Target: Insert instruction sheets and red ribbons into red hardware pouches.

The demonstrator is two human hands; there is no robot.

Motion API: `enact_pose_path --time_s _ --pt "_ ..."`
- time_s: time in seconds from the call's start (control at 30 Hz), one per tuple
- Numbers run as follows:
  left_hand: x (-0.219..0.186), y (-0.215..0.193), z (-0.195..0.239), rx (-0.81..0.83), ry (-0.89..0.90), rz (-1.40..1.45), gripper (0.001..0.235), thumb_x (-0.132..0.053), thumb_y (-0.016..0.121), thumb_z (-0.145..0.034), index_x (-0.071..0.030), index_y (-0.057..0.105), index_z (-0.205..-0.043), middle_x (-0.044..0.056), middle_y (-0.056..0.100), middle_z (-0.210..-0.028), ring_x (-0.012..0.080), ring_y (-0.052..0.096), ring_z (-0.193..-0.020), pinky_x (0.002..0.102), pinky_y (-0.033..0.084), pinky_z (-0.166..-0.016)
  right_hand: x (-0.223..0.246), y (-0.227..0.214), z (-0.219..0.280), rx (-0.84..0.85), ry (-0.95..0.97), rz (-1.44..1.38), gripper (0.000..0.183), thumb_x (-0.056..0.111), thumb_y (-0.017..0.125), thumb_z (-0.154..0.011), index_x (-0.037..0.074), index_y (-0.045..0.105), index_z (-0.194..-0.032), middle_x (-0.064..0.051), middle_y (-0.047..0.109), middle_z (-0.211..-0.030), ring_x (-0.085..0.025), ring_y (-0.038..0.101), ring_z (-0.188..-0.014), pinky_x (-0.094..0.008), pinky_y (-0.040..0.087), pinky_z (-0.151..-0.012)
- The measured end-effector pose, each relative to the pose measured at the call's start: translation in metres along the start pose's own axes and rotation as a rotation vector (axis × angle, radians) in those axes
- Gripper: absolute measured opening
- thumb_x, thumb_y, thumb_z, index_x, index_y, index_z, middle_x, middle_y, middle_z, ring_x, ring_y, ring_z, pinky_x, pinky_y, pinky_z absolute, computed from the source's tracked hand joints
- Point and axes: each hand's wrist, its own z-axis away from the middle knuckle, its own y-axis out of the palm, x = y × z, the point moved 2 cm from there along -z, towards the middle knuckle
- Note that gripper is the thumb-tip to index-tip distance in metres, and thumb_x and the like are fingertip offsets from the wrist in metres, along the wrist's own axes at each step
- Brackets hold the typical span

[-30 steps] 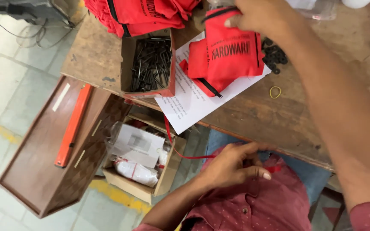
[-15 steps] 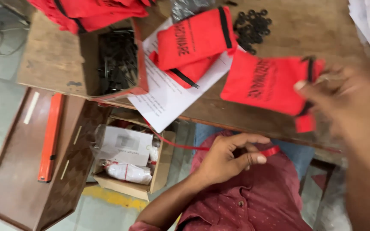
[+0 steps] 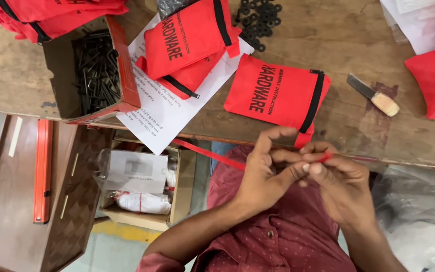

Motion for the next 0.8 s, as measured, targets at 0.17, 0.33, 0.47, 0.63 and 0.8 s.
enact_pose_path --time_s 0.17,0.33,0.47,0.63,0.8 --pt "-0.019 -0.009 -0.003 -0.065 0.096 -0.349 0.045 -0.003 0.069 -0.101 -0.004 0.048 -0.141 0.011 0.074 -0.105 0.0132 0.072 -0.095 0.030 0.061 -0.084 -0.002 0.002 -0.004 -0.038 -0.012 -0.154 0.015 0.008 0.062 -0.107 -0.003 0.070 -0.113 -0.018 0.067 -0.123 -0.026 0.064 -0.109 -0.042 0.051 -0.096" --pt "-0.048 -0.015 -0.016 -0.237 0.260 -1.063 0.031 -0.009 0.078 -0.092 -0.008 0.067 -0.121 0.013 0.065 -0.117 0.0207 0.072 -0.086 0.032 0.061 -0.071 -0.004 -0.033 0.013 -0.018 -0.221 -0.024 0.016 0.012 0.062 -0.115 -0.003 0.069 -0.111 -0.015 0.069 -0.094 -0.025 0.064 -0.092 -0.046 0.048 -0.110" --pt "-0.040 0.000 -0.028 0.065 0.521 -1.398 0.040 -0.003 0.072 -0.082 -0.012 0.070 -0.121 0.011 0.060 -0.124 0.0257 0.068 -0.097 0.036 0.057 -0.071 -0.015 -0.040 0.014 -0.027 -0.131 0.008 0.018 0.012 0.065 -0.109 -0.006 0.069 -0.111 -0.011 0.066 -0.086 -0.020 0.057 -0.079 -0.041 0.048 -0.087" --pt "-0.018 -0.015 -0.028 0.155 0.661 -1.498 0.031 -0.009 0.070 -0.094 -0.010 0.068 -0.125 0.005 0.057 -0.121 0.0231 0.068 -0.105 0.035 0.058 -0.077 -0.012 -0.038 0.007 -0.097 -0.113 -0.026 0.019 0.009 0.063 -0.113 -0.008 0.069 -0.110 -0.012 0.065 -0.088 -0.021 0.056 -0.087 -0.038 0.048 -0.087" --pt "-0.029 -0.017 -0.006 0.156 0.664 -1.328 0.053 0.006 0.067 -0.079 -0.012 0.068 -0.128 0.010 0.057 -0.125 0.0283 0.068 -0.108 0.038 0.060 -0.084 -0.014 -0.030 -0.010 0.011 -0.069 0.173 0.016 0.008 0.063 -0.104 -0.005 0.068 -0.112 -0.017 0.068 -0.123 -0.020 0.065 -0.106 -0.035 0.054 -0.095"
